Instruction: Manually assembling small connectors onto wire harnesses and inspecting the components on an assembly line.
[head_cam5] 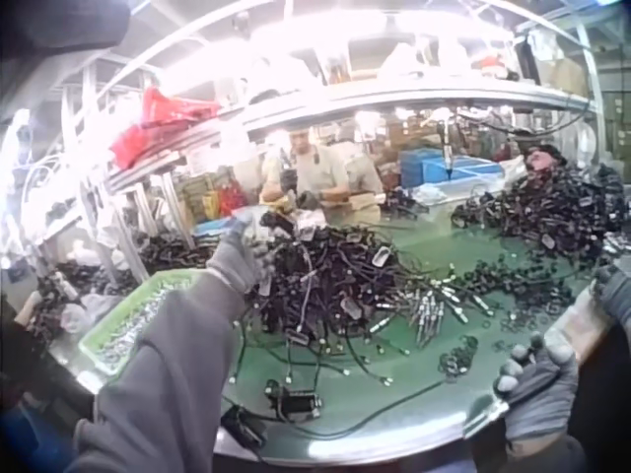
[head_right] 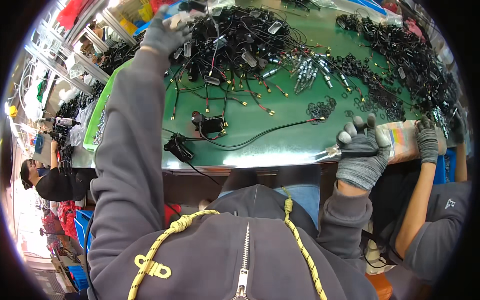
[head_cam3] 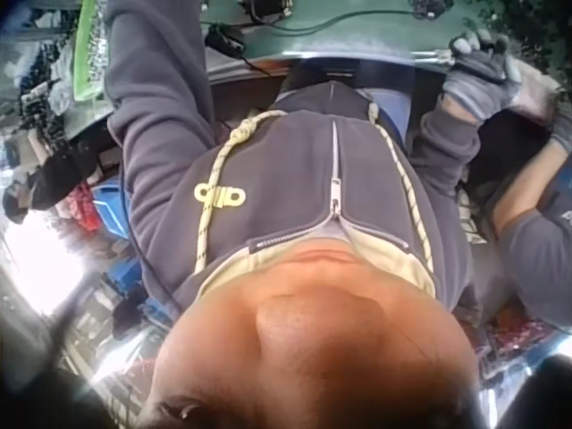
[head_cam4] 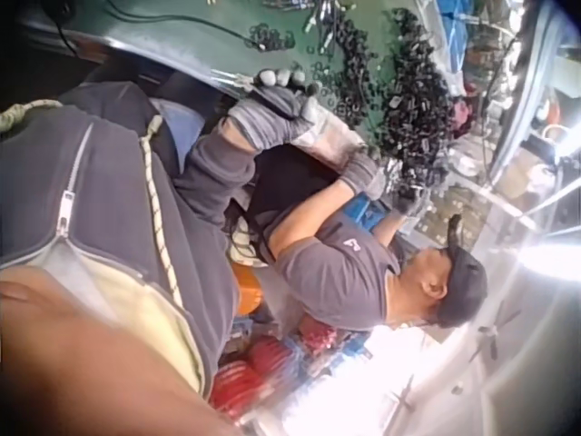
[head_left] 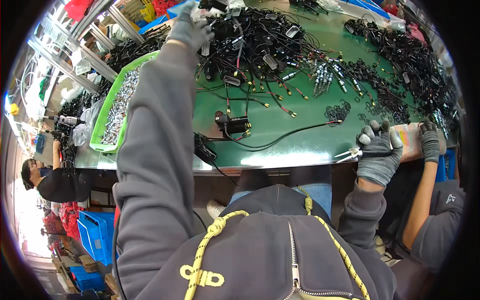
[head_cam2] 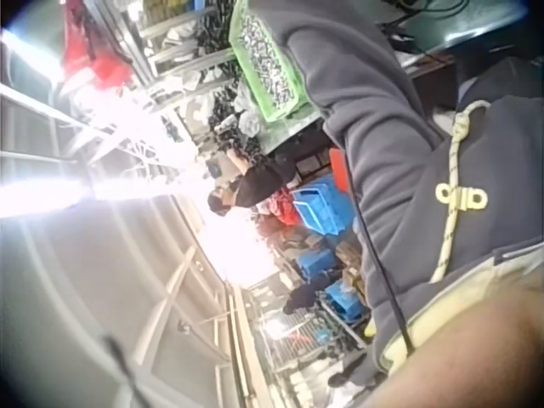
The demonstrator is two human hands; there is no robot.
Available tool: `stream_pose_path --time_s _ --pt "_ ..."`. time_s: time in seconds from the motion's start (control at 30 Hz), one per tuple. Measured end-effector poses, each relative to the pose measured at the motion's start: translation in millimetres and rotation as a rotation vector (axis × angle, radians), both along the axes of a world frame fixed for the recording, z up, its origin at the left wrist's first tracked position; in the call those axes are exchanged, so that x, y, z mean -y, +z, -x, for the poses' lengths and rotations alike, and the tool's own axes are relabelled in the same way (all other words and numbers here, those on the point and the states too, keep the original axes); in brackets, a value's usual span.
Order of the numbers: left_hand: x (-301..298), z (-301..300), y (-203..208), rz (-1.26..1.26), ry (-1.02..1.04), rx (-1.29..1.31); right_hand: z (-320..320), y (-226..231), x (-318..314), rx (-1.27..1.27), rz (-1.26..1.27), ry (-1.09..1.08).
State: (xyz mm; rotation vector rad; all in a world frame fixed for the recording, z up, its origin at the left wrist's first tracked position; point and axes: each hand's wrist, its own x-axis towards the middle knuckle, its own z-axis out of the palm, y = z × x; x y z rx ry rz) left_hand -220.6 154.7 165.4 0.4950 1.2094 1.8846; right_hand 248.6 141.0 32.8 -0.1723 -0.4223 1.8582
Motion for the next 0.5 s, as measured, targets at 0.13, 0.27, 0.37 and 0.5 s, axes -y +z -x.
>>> stream_pose_path --time_s 0.13,0.27,0.37,0.5 --pt "68.4 -13.6 -25.4 0.374 -0.28 -0.703 -26.1 -16.9 -7.9 0.06 -0.025 -0.04" --pt "162.1 -83.9 -33.9 0.548 -0.531 -1.087 -18.1 -9.1 -5.6 0.286 -0.123 -0.189" --pt "201.7 -114.5 -64.5 0.727 -0.366 -1.765 21.9 13.4 0.8 0.784 -0.315 -0.409" --pt "191.6 -145.3 -92.9 0.64 -0.192 -1.717 51.7 20.1 -8.8 1.03 -0.674 -0.343"
